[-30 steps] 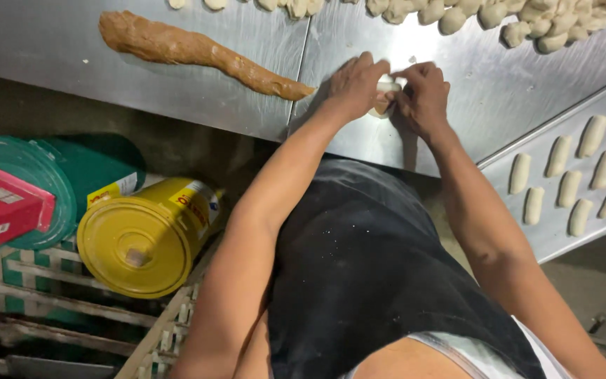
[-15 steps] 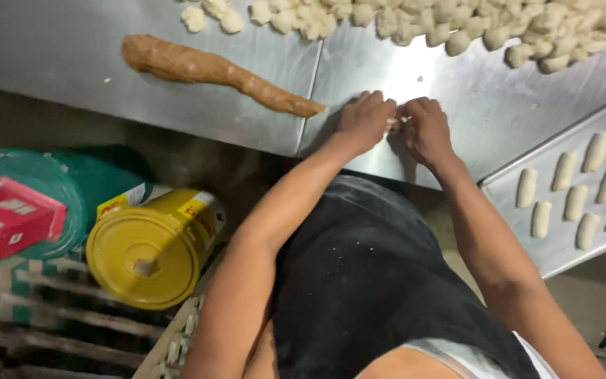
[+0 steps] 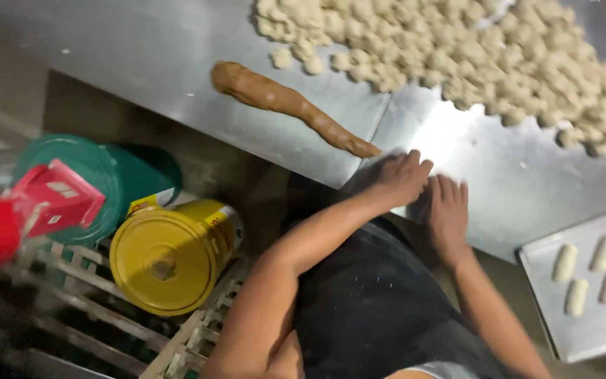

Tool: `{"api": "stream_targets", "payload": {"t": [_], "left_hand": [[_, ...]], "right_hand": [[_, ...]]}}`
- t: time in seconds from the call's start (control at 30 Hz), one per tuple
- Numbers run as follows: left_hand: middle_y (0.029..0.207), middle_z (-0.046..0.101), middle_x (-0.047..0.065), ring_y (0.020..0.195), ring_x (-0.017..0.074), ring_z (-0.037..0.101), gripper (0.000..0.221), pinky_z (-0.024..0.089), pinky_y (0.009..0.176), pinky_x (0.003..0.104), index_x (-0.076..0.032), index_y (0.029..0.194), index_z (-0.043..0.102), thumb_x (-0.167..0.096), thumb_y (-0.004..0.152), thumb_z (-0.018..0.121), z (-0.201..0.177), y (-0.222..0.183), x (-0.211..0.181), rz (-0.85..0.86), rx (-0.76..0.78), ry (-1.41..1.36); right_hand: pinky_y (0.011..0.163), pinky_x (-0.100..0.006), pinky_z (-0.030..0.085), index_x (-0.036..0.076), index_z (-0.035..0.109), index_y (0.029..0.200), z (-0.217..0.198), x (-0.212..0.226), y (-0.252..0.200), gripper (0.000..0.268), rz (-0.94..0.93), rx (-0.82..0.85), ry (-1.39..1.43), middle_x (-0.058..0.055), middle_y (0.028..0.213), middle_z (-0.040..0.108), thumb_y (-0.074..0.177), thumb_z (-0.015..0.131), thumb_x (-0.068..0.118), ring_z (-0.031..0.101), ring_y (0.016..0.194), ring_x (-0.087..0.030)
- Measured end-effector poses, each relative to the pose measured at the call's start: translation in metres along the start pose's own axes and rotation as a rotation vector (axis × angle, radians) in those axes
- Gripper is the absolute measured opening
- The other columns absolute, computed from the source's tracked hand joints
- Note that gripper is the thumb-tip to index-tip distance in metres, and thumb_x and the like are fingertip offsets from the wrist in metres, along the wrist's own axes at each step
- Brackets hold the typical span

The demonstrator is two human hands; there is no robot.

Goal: The person is forming small pieces of bread dough and placing them onto a metal baking tray.

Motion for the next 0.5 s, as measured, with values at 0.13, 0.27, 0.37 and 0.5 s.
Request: {"api": "stream_targets", "payload": {"t": [0.13, 0.27, 0.37, 0.5], "left_hand": [[0.112, 0.063, 0.015, 0.100, 0.0394, 0.064, 0.036, 0.053, 0.078, 0.049, -0.010, 0.095, 0.063, -0.021, 0.069, 0.085, -0.078, -0.059, 0.038, -0.014, -0.219, -0.349], [0.102, 0.064, 0.009, 0.096, 0.0333, 0.067, 0.029, 0.055, 0.080, 0.046, -0.010, 0.097, 0.065, -0.021, 0.078, 0.083, -0.102, -0.102, 0.094, -0.160, -0.204, -0.352], [0.101, 0.064, 0.012, 0.091, 0.0352, 0.066, 0.026, 0.054, 0.075, 0.044, -0.009, 0.093, 0.066, -0.017, 0.077, 0.085, -0.121, -0.123, 0.117, -0.228, -0.334, -0.280], [0.099, 0.064, 0.012, 0.073, 0.0280, 0.067, 0.023, 0.056, 0.070, 0.039, -0.007, 0.097, 0.066, -0.017, 0.084, 0.083, -0.122, -0.135, 0.131, -0.335, -0.274, -0.399]], "right_hand": [[0.124, -0.068, 0.017, -0.016, 0.038, 0.152, 0.025, 0.020, -0.028, 0.084, 0.071, -0.045, 0.062, -0.038, 0.160, 0.034, 0.096, 0.064, 0.042, 0.025, 0.153, -0.055], [0.120, -0.076, 0.000, -0.020, 0.023, 0.159, 0.032, -0.010, 0.051, 0.108, 0.077, -0.080, 0.043, -0.045, 0.166, 0.013, 0.098, 0.056, 0.063, 0.004, 0.157, -0.058], [0.112, -0.081, -0.010, -0.008, 0.018, 0.165, 0.006, -0.037, 0.131, 0.115, 0.441, 0.074, 0.001, -0.038, 0.170, 0.002, 0.089, 0.048, 0.073, -0.005, 0.159, -0.051], [0.112, -0.086, -0.011, -0.001, 0.016, 0.173, 0.000, -0.042, 0.147, 0.108, 0.498, -0.032, 0.035, -0.032, 0.174, -0.001, 0.100, 0.043, 0.074, -0.006, 0.160, -0.049]]}}
Point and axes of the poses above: each hand's wrist, its own y-axis towards the middle knuckle, its own z-axis out of the palm, x = y × z, the point moved 5 cm from there along y, towards the middle knuckle
